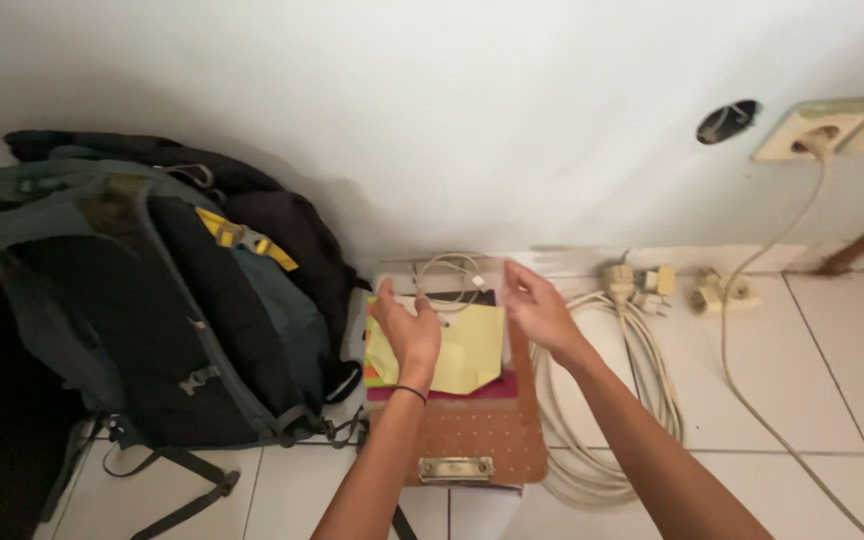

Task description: Organizing various electronic components, wires, and tools on the floor and a small table.

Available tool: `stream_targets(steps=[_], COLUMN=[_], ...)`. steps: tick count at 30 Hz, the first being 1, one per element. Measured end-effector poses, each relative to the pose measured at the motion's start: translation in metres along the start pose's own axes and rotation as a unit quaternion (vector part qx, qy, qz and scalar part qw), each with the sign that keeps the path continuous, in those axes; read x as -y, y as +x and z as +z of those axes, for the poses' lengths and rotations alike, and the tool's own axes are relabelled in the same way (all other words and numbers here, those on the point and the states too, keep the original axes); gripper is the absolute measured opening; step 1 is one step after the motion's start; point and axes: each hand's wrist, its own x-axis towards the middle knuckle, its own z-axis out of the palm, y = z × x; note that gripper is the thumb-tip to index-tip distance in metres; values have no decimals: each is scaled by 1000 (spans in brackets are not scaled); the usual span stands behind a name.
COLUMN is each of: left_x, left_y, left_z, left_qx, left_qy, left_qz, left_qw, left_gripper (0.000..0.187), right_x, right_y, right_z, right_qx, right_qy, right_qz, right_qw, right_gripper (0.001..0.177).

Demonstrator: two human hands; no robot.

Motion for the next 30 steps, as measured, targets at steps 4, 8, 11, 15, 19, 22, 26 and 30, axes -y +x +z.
stream_targets(steps=[4,8,11,15,19,22,26,30], left_x=[-58,-47,-57,-66,-68,-43,-33,4], left_y=[-54,-124,-174,-217,-224,-228,-223,-247], left_z=[-22,-11,10,52,92,114,126,153], left_qx=[12,375,515,578,636,638,630,541], left_qy=[-5,17,137,375,397,397,406,563], left_qz=[5,332,489,532,461,468,464,437], left_qw=[1000,865,690,492,475,464,472,446], left_gripper=[44,37,83,132,127,114,64,23], right_x=[20,-4,-73,-116,-73,-75,-114,-94], right_y=[-84,-159,-176,-175,-180,-179,-184,-207], right_z=[-55,-110,-136,-155,-169,-172,-183,-182], right_qx=[-122,-102,-76,-71,-102,-124,-158,-216], right_qy=[-112,-476,-446,-453,-380,-357,-364,-196], right_qz=[76,290,376,317,332,298,161,188], right_qw=[983,824,809,830,857,876,904,938], right_gripper=[51,99,88,46,47,46,43,52])
